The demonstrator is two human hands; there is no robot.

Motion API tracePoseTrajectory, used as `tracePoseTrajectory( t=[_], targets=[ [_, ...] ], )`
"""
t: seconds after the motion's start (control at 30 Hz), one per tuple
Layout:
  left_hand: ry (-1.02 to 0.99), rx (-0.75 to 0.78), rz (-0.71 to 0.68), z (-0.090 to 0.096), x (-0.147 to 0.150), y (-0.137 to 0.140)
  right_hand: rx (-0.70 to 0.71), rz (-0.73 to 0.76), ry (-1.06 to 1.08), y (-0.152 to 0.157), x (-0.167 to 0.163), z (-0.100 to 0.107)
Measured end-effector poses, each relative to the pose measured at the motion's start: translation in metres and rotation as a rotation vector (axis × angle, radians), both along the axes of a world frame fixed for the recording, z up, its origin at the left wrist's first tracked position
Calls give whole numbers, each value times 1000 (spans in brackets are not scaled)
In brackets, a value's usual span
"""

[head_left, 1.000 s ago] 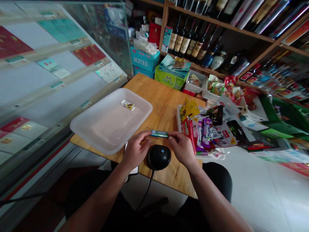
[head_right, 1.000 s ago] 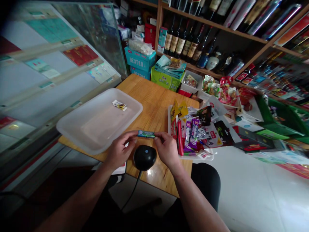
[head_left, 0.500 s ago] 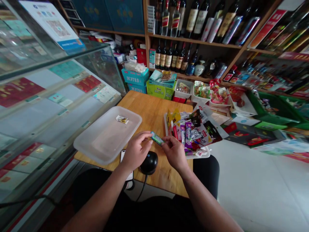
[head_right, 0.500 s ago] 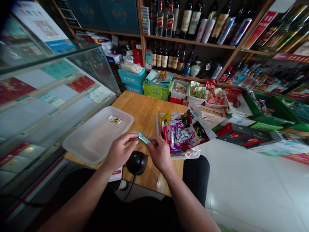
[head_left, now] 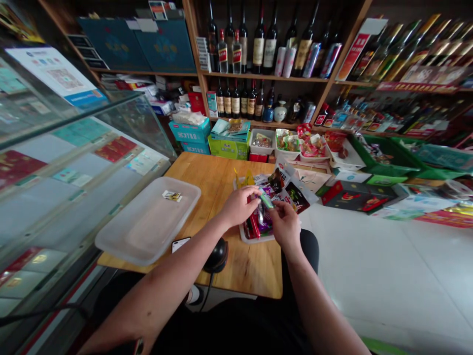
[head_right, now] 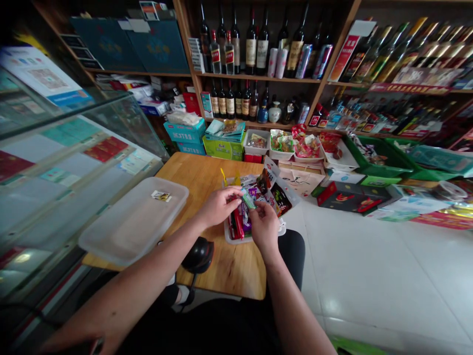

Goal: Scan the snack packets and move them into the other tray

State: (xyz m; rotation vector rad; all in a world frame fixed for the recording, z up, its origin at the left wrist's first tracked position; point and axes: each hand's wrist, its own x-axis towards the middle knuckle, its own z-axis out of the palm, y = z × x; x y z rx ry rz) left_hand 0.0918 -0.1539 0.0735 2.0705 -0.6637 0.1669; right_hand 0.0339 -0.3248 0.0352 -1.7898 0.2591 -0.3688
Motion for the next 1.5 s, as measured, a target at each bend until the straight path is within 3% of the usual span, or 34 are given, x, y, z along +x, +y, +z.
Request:
tracePoseTrajectory(
  t=[0.2,0.4,0.57,0.73,1.0,1.2,1.5],
  targets=[
    [49,1,41,-6,24,-5,-99,-11,-6,-16,11,-8],
    [165,-45,101,-8,-16,28,-100,69,88,-12,-5,-18],
    [186,-52,188,-12,-51,65,-127,129,68,-2,-12,-16],
    [166,5,350,-29,-76,108,-163,173,60,13,-14,-12],
    [279,316,691,-73,-106,206,-131,261,91,42,-20,-7],
    [353,407,696,-96,-125,233,-132,280,89,53,-21,-9],
    [365,371,657,-95,-143,246,-72,311,137,66,-20,-13]
  ],
)
